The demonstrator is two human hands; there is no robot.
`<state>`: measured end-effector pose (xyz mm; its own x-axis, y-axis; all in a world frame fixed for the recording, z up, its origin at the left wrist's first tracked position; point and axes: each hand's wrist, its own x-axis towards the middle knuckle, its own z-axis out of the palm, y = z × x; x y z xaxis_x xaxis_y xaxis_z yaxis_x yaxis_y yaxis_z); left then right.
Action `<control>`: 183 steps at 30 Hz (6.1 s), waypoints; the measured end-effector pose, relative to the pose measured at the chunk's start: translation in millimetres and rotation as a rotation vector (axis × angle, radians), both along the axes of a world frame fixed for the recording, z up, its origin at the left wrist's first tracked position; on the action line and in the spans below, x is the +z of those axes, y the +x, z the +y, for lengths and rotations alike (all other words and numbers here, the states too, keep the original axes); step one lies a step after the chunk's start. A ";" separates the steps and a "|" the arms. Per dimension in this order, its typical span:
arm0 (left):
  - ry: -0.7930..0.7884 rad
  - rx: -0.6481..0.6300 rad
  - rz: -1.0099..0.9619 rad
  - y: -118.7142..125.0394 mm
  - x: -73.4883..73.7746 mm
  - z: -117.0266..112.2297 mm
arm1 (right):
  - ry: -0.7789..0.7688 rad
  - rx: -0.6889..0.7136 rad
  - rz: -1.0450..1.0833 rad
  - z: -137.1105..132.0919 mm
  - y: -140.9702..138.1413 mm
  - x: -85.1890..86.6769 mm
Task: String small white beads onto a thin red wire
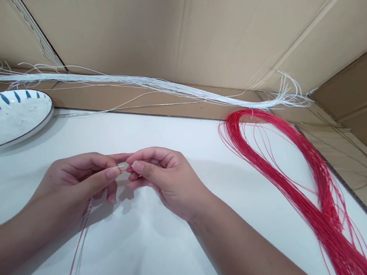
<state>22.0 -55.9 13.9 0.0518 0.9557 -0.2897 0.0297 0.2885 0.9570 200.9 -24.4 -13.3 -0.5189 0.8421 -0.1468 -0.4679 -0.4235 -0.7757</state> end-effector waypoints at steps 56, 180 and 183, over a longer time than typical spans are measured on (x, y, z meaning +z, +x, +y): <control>0.158 0.032 0.156 6.0 -0.1 -4.0 | 0.056 -0.141 -0.150 -3.5 -5.9 -2.4; 0.194 -0.135 0.321 -3.9 -9.8 -1.7 | 0.089 -0.265 -0.260 -6.6 -13.9 5.5; 0.168 -0.109 0.281 -1.6 -6.8 -3.2 | 0.086 -0.279 -0.264 -8.2 -15.3 6.3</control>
